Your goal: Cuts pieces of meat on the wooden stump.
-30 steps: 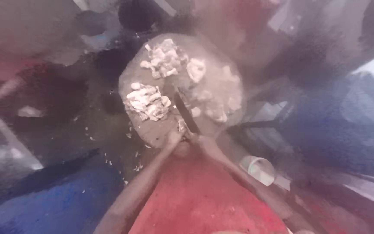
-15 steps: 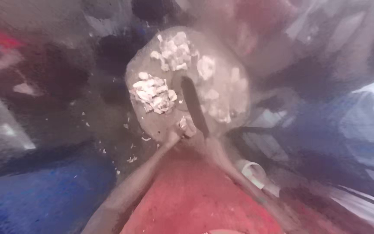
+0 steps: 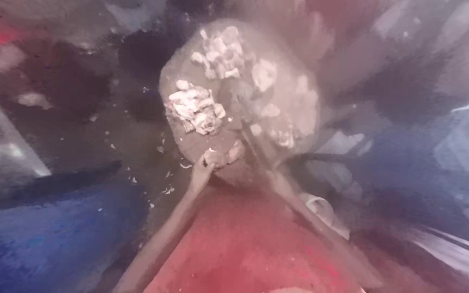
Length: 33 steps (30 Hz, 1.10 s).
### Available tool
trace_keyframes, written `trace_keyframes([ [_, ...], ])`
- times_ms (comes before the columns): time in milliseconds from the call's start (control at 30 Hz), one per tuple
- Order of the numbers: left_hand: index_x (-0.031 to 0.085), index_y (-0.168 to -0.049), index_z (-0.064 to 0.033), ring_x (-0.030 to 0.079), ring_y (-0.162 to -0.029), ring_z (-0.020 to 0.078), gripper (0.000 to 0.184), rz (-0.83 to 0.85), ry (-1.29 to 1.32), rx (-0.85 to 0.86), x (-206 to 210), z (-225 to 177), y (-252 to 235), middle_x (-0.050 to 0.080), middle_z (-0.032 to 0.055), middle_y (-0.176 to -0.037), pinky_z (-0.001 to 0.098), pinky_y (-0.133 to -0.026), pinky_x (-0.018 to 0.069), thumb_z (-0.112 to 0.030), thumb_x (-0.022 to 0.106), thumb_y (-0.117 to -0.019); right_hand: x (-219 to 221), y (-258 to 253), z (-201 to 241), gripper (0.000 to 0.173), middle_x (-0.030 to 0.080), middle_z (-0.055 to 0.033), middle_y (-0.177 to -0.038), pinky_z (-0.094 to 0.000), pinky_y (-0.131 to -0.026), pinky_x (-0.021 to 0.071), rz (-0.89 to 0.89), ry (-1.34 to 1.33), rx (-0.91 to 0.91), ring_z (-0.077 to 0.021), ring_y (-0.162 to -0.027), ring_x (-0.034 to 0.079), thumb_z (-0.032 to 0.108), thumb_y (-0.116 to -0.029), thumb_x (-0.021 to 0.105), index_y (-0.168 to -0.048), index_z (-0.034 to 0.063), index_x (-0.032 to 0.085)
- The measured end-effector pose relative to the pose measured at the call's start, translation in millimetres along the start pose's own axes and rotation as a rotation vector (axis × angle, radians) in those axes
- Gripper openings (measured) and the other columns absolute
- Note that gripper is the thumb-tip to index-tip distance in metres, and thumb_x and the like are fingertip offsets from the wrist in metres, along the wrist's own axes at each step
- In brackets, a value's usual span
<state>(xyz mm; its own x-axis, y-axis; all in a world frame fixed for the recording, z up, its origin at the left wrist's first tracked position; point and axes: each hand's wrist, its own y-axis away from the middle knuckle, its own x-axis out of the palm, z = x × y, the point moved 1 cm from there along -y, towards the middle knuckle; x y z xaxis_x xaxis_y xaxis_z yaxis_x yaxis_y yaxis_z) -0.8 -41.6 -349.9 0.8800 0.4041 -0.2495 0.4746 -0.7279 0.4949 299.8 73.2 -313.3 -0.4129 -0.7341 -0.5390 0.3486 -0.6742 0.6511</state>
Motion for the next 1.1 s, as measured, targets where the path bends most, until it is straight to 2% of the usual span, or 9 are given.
trace_keyframes([
  [233, 0.053, -0.141, 0.0013, 0.066, -0.110, 0.0182, 0.043, 0.024, 0.025, 0.034, -8, 2, 9, 0.066, 0.0173, -0.127, 0.0375, -0.097, 0.0553, -0.015, 0.056, -0.1016, -15, 35, 64, 0.062, 0.070, -0.0166, -0.117, -0.0474, -0.099, 0.0535, 0.088, 0.085, -0.190, -0.0259, -0.108, 0.068, 0.053, -0.1071, 0.037, -0.138, 0.0035, 0.058],
  [367, 0.055, -0.139, 0.0010, 0.065, -0.115, 0.0172, 0.041, -0.022, 0.018, 0.025, -5, 0, 12, 0.065, 0.0160, -0.128, 0.0372, -0.101, 0.0541, -0.013, 0.058, -0.1006, 13, 5, 51, 0.065, 0.069, -0.0197, -0.117, -0.0562, -0.097, 0.0530, 0.224, 0.219, -0.093, -0.0330, -0.109, 0.068, 0.058, -0.1064, 0.035, -0.135, 0.0049, 0.058],
  [500, 0.049, -0.141, 0.0020, 0.067, -0.104, 0.0169, 0.041, -0.110, 0.452, 0.080, -21, -9, 29, 0.067, 0.0125, -0.121, 0.0364, -0.091, 0.0583, -0.007, 0.048, -0.1009, 31, 2, 44, 0.070, 0.069, -0.0196, -0.119, -0.0603, -0.095, 0.0537, 0.214, 0.316, -0.074, -0.0362, -0.110, 0.068, 0.063, -0.1044, 0.036, -0.140, 0.0067, 0.055],
  [600, 0.042, -0.147, -0.0079, 0.069, -0.103, 0.0234, 0.041, -0.099, 0.753, 0.046, -38, -39, 32, 0.067, 0.0120, -0.118, 0.0444, -0.090, 0.0589, -0.020, 0.033, -0.1089, 32, 4, 36, 0.072, 0.068, -0.0196, -0.122, -0.0600, -0.096, 0.0536, 0.190, 0.347, -0.081, -0.0363, -0.113, 0.068, 0.065, -0.1028, 0.037, -0.141, 0.0065, 0.055],
  [667, 0.039, -0.150, -0.0153, 0.070, -0.094, 0.0221, 0.044, -0.003, 0.776, 0.038, -41, -61, 30, 0.069, 0.0102, -0.111, 0.0416, -0.083, 0.0606, -0.032, 0.036, -0.1098, 21, 2, 24, 0.068, 0.068, -0.0193, -0.122, -0.0564, -0.099, 0.0524, 0.220, 0.233, -0.088, -0.0332, -0.113, 0.067, 0.062, -0.1046, 0.038, -0.139, 0.0055, 0.057],
  [767, 0.046, -0.142, -0.0132, 0.069, -0.077, 0.0186, 0.043, 0.238, 0.761, -0.066, -21, -68, 18, 0.070, 0.0097, -0.097, 0.0349, -0.068, 0.0607, -0.024, 0.059, -0.1021, 9, -6, 10, 0.056, 0.068, -0.0147, -0.102, -0.0440, -0.086, 0.0573, 0.204, -0.012, -0.025, -0.0228, -0.091, 0.068, 0.048, -0.1097, 0.036, -0.124, 0.0016, 0.064],
  [867, 0.031, -0.157, -0.0205, 0.068, -0.079, 0.0181, 0.062, 0.422, 0.555, -0.192, 13, -39, -5, 0.069, 0.0089, -0.107, 0.0345, -0.071, 0.0599, -0.013, 0.059, -0.1020, -2, 7, 31, 0.056, 0.069, -0.0140, -0.099, -0.0460, -0.085, 0.0566, 0.038, 0.004, -0.071, -0.0230, -0.090, 0.068, 0.051, -0.1078, 0.040, -0.124, 0.0022, 0.063],
  [967, 0.029, -0.159, -0.0175, 0.072, -0.089, 0.0261, 0.067, 0.326, 0.347, -0.211, 27, -1, -6, 0.068, 0.0167, -0.118, 0.0408, -0.077, 0.0628, -0.019, 0.063, -0.1018, -5, 20, 39, 0.051, 0.070, -0.0104, -0.098, -0.0413, -0.084, 0.0585, -0.033, 0.006, -0.146, -0.0183, -0.088, 0.069, 0.046, -0.1079, 0.042, -0.130, 0.0041, 0.061],
  [1100, 0.042, -0.147, -0.0091, 0.073, -0.083, 0.0210, 0.050, 0.210, -0.030, -0.178, 12, 4, 22, 0.071, 0.0119, -0.104, 0.0395, -0.074, 0.0630, -0.032, 0.057, -0.1050, 3, 12, 17, 0.059, 0.070, -0.0182, -0.107, -0.0475, -0.092, 0.0557, 0.120, 0.082, -0.031, -0.0265, -0.098, 0.069, 0.051, -0.1078, 0.042, -0.128, -0.0004, 0.061],
])
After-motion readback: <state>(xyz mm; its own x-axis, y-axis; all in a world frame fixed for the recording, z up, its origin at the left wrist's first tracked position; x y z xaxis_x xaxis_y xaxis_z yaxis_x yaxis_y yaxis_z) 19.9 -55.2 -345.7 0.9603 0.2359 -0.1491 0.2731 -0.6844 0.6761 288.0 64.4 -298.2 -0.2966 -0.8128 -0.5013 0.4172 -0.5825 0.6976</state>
